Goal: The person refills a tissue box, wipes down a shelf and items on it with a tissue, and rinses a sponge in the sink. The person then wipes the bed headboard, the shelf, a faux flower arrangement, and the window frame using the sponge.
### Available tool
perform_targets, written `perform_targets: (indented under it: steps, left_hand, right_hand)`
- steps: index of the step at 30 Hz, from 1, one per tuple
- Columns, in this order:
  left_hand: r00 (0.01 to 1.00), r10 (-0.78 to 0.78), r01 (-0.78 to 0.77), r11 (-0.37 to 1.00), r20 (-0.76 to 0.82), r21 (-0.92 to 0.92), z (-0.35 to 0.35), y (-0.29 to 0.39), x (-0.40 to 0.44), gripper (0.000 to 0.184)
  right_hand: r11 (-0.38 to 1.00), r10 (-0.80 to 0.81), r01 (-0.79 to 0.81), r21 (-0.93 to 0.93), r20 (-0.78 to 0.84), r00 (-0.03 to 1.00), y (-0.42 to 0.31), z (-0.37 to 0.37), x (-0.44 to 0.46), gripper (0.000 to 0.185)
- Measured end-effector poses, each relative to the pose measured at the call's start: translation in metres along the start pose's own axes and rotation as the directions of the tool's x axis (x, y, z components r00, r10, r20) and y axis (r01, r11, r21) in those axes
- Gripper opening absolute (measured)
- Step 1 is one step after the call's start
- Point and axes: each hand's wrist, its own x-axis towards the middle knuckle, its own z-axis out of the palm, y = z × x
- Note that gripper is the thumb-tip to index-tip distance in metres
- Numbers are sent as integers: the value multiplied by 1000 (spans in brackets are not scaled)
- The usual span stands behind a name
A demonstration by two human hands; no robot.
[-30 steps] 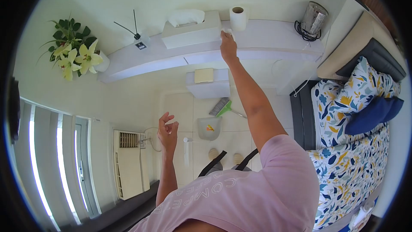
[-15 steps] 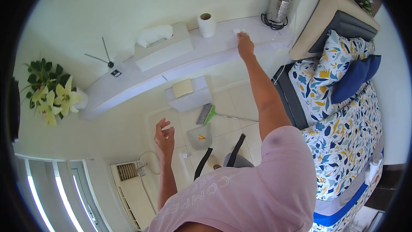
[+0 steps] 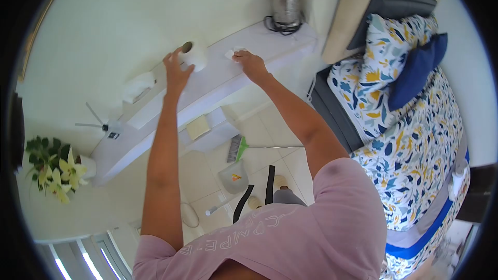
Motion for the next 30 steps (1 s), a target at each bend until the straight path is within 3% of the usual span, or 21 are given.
perform_targets:
  steps: [2, 4, 6, 7, 9, 11, 13, 15, 17, 18, 19, 21, 22, 23, 24, 26, 28, 29, 30]
  left_hand:
    - [993, -38, 33, 998, 109, 54, 22, -40, 22, 66]
    - [988, -84, 78, 996, 132, 52, 31, -56, 28, 56]
    - [993, -61, 53, 996, 104, 78, 33, -63, 23, 58]
    - [991, -20, 18, 1000, 131, 15, 24, -50, 20, 53]
    - [991, 92, -93, 996, 95, 12, 10, -10, 5, 40]
    - [991, 116, -118, 993, 62, 24, 3, 30, -20, 36]
    - [986, 157, -152, 985, 63, -77, -7, 89, -60, 34]
    - [952, 269, -251, 958, 142, -137, -7, 139, -101, 35]
    - [932, 286, -188, 907, 222, -376, 1, 196, -155, 39]
    - [920, 304, -165, 874, 249, -456, 11, 214, -184, 39]
    - [904, 239, -26, 858, 354, -514, 27, 228, -214, 39]
    - [766, 291, 338, 576, 573, -744, 42, 286, -276, 29]
    - [657, 338, 533, 424, 674, -733, 41, 325, -307, 26]
    - [531, 400, 644, 382, 747, -663, 30, 368, -338, 28]
    - [439, 469, 718, 330, 767, -613, 28, 404, -373, 30]
    - [174, 600, 840, 323, 781, -436, 7, 474, -438, 30]
    - [-14, 735, 892, 315, 678, -323, -35, 539, -497, 28]
    - [-35, 754, 891, 321, 656, -321, -44, 563, -521, 28]
    - [-295, 802, 921, 384, 519, -69, -52, 591, -548, 32]
  right_hand:
    - [998, 69, -69, 0, -15, 998, 17, -28, -15, 38]
    - [974, 221, -227, -23, -154, 963, 38, -55, -28, 38]
    - [968, 243, -250, -7, -210, 947, 65, -59, -43, 36]
    - [969, 242, -247, 13, -248, 938, 80, -64, -51, 34]
    - [899, 432, -439, 0, -171, 885, 80, -80, -78, 30]
    - [927, 374, -367, 70, -210, 904, 57, -105, -133, 29]
    - [751, 603, -492, 440, -157, 782, -1, -137, -204, 27]
    - [463, 802, -478, 746, -124, 584, -45, -141, -288, 19]
    - [211, 952, -501, 840, -59, 301, -86, -143, -372, 21]
    - [183, 969, -596, 782, -40, 245, -119, -156, -412, 29]
    - [153, 980, -688, 709, -17, 200, -152, -177, -449, 37]
    - [-162, 985, -649, 743, 165, -57, -217, -222, -503, 47]
    - [-162, 987, -625, 764, 130, -98, -239, -235, -534, 48]
    - [-166, 985, -594, 787, 106, -134, -263, -250, -566, 50]
    - [-160, 983, -578, 800, 79, -163, -283, -262, -594, 50]
    - [-10, 979, -523, 852, -98, -178, -318, -283, -646, 30]
    - [18, 970, -436, 900, -122, -212, -346, -304, -697, 26]
    - [37, 968, -357, 934, -122, -220, -361, -316, -721, 24]
    - [207, 963, -182, 961, -233, -133, -381, -331, -741, 32]
